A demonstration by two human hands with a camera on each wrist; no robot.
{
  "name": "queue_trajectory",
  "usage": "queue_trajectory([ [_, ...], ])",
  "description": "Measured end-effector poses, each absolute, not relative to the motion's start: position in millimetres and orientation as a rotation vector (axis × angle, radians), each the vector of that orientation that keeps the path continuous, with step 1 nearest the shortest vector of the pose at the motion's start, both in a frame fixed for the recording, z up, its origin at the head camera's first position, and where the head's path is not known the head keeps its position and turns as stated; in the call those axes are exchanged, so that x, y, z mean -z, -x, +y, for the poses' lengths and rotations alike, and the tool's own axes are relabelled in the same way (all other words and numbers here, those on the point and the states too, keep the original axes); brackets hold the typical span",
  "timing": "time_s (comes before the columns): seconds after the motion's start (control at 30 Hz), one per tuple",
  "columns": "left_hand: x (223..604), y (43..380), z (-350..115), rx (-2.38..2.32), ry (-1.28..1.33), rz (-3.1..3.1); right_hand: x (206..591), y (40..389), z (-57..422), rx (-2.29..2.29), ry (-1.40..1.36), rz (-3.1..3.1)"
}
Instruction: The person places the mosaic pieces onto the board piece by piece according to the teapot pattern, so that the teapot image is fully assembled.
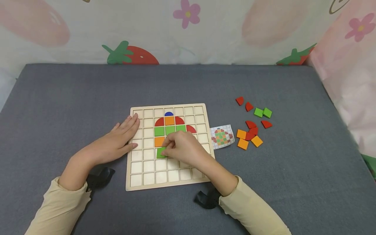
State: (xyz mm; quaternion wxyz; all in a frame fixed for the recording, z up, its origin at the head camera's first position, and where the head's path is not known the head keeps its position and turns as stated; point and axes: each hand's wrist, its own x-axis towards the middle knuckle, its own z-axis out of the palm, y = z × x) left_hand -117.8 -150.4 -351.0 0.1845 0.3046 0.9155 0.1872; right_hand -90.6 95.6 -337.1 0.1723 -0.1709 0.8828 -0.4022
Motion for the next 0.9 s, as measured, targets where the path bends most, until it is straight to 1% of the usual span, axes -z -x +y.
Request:
queue_trajectory([
  [0.57, 349.7, 118.1, -148.9, -0.524, -0.857, 2.590, 333.5, 92.7, 100.3, 1.223, 0.499, 2.423],
  [0.73, 349.8, 118.8, -149.3, -0.532, -0.862, 2.578, 330.6, 95.9, 114.0, 1.260, 0.470, 2.473],
  [0.9, 350.4, 118.6, -149.8, -0.534, -0.862, 2.574, 329.8, 98.0, 139.4, 1.290, 0.385, 2.560],
])
